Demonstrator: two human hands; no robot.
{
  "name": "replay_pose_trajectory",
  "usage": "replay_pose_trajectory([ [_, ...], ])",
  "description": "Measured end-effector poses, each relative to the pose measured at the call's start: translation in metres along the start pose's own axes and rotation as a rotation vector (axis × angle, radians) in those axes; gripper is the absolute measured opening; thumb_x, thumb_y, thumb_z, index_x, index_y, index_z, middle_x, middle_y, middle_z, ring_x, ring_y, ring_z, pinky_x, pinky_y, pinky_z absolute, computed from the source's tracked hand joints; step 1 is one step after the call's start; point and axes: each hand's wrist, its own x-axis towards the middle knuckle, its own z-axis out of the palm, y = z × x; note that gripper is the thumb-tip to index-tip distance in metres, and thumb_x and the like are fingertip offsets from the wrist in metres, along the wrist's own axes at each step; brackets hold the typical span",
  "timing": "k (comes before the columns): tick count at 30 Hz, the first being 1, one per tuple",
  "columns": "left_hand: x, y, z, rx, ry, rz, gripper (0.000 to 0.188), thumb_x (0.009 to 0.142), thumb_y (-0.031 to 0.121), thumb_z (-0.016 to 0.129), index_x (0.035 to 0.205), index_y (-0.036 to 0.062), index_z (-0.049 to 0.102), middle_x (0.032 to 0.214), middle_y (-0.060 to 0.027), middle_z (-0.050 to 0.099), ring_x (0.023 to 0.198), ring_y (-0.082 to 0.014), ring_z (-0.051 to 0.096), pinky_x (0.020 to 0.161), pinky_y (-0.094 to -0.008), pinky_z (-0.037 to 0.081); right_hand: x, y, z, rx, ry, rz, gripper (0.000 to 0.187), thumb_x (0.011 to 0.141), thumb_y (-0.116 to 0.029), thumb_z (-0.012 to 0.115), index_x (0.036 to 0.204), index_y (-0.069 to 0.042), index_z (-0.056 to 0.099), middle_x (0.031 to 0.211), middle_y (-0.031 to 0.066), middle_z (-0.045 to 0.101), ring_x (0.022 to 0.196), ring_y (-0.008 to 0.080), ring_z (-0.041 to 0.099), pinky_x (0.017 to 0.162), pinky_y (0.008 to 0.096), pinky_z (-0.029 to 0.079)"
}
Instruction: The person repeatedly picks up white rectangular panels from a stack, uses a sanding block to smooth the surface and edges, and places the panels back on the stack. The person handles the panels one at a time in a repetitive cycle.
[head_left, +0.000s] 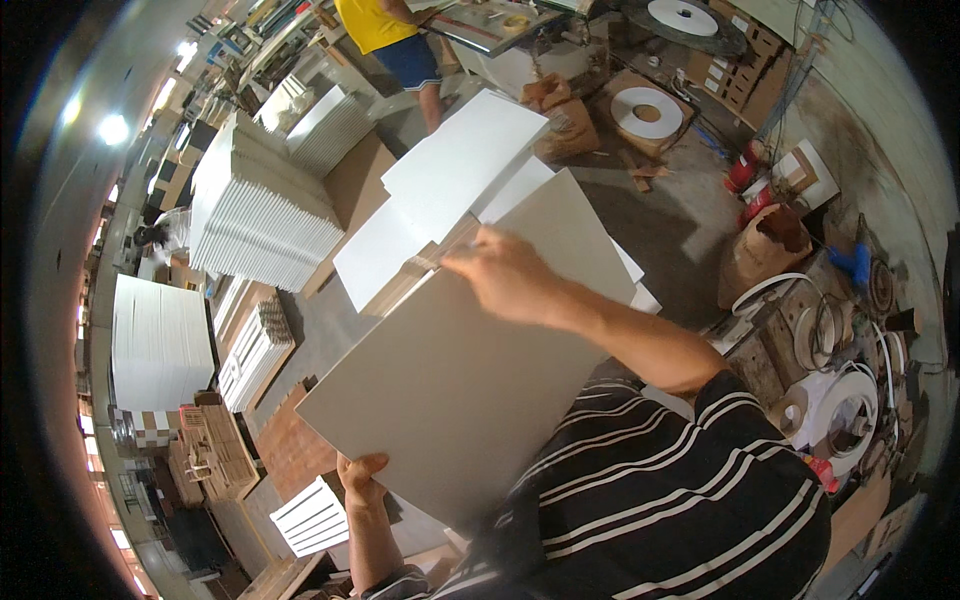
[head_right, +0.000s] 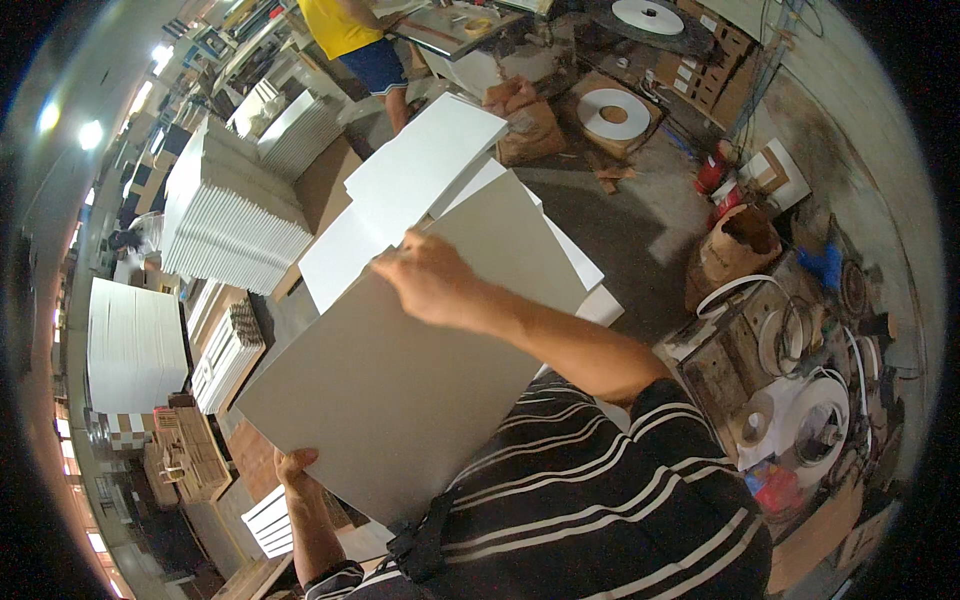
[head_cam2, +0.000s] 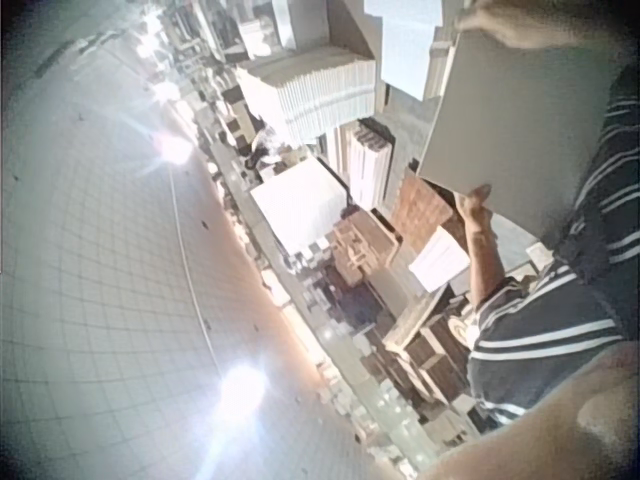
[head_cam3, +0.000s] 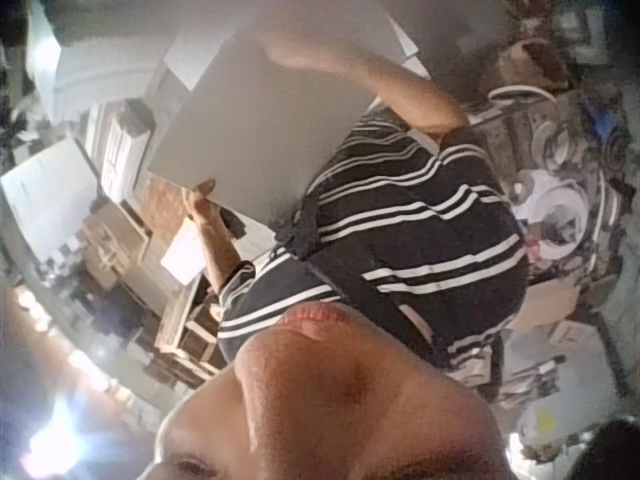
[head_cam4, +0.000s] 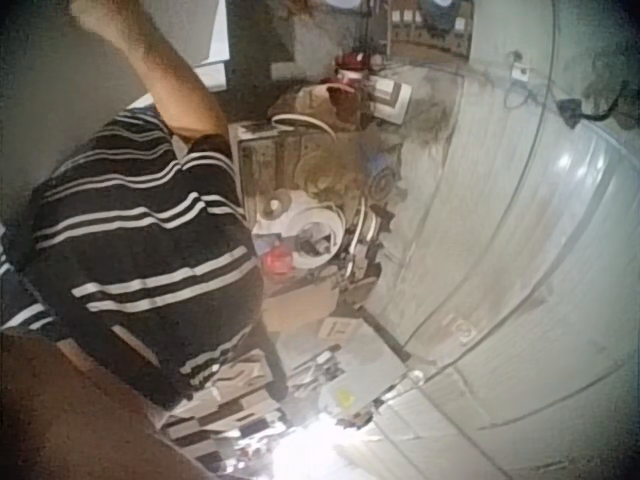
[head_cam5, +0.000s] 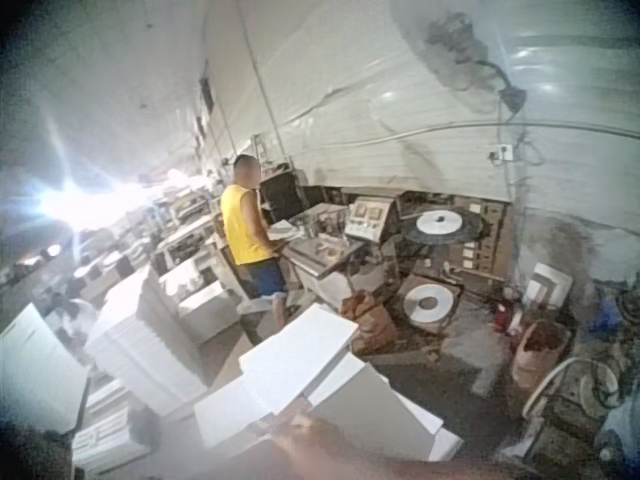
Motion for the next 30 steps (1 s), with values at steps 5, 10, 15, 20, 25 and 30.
replay_pose_trajectory([
  [5,0.006,0.000,-0.002,-0.066,-0.070,0.008,0.028,0.063,0.006,0.055,0.089,-0.0019,0.063,0.088,-0.0093,0.061,0.075,-0.0220,0.061,0.063,-0.0313,0.051,-0.019,-0.005,0.030,0.265,0.221,-0.221,0.030,0.089,-0.006,0.062,0.119,-0.006,0.067,0.097,0.0091,0.072,0.089,0.0223,0.061,0.076,0.0343,0.052],
  [10,0.004,-0.001,-0.004,-0.006,0.025,-0.013,0.033,0.061,0.006,0.056,0.093,-0.0027,0.062,0.087,-0.0098,0.061,0.072,-0.0229,0.062,0.060,-0.0321,0.052,-0.015,0.053,0.014,-0.245,0.087,-0.166,0.024,0.090,-0.009,0.061,0.113,-0.007,0.070,0.110,0.0044,0.071,0.087,0.0202,0.062,0.074,0.0356,0.050],
  [15,0.003,-0.004,-0.013,-0.026,0.071,-0.094,0.032,0.062,0.007,0.056,0.092,-0.0031,0.061,0.087,-0.0098,0.061,0.071,-0.0228,0.061,0.059,-0.0318,0.051,-0.020,0.049,0.015,-0.314,0.295,0.012,0.026,0.089,-0.006,0.060,0.113,-0.010,0.070,0.118,0.0041,0.069,0.085,0.0202,0.061,0.079,0.0341,0.048],
  [20,0.006,-0.002,-0.010,-0.046,-0.041,0.014,0.027,0.064,0.008,0.055,0.088,-0.0036,0.062,0.083,-0.0103,0.061,0.071,-0.0223,0.061,0.061,-0.0315,0.051,-0.017,0.042,0.009,-0.274,0.128,-0.108,0.027,0.087,-0.005,0.060,0.112,-0.010,0.070,0.111,0.0070,0.070,0.083,0.0239,0.061,0.082,0.0358,0.047],
  [25,0.009,0.003,0.004,-0.053,0.008,-0.028,0.024,0.065,0.005,0.054,0.086,-0.0029,0.062,0.083,-0.0106,0.061,0.072,-0.0216,0.061,0.062,-0.0310,0.051,-0.014,0.042,0.002,-0.176,0.198,-0.088,0.026,0.087,-0.005,0.060,0.111,-0.010,0.070,0.109,0.0069,0.071,0.096,0.0261,0.064,0.086,0.0418,0.047],
  [30,0.007,0.006,0.005,-0.067,0.058,-0.025,0.023,0.064,0.002,0.055,0.085,-0.0018,0.062,0.082,-0.0097,0.061,0.072,-0.0215,0.061,0.064,-0.0311,0.051,-0.028,0.078,0.019,-0.142,0.112,0.163,0.022,0.092,-0.010,0.057,0.109,-0.012,0.071,0.114,0.0080,0.069,0.098,0.0260,0.065,0.093,0.0464,0.046],
])
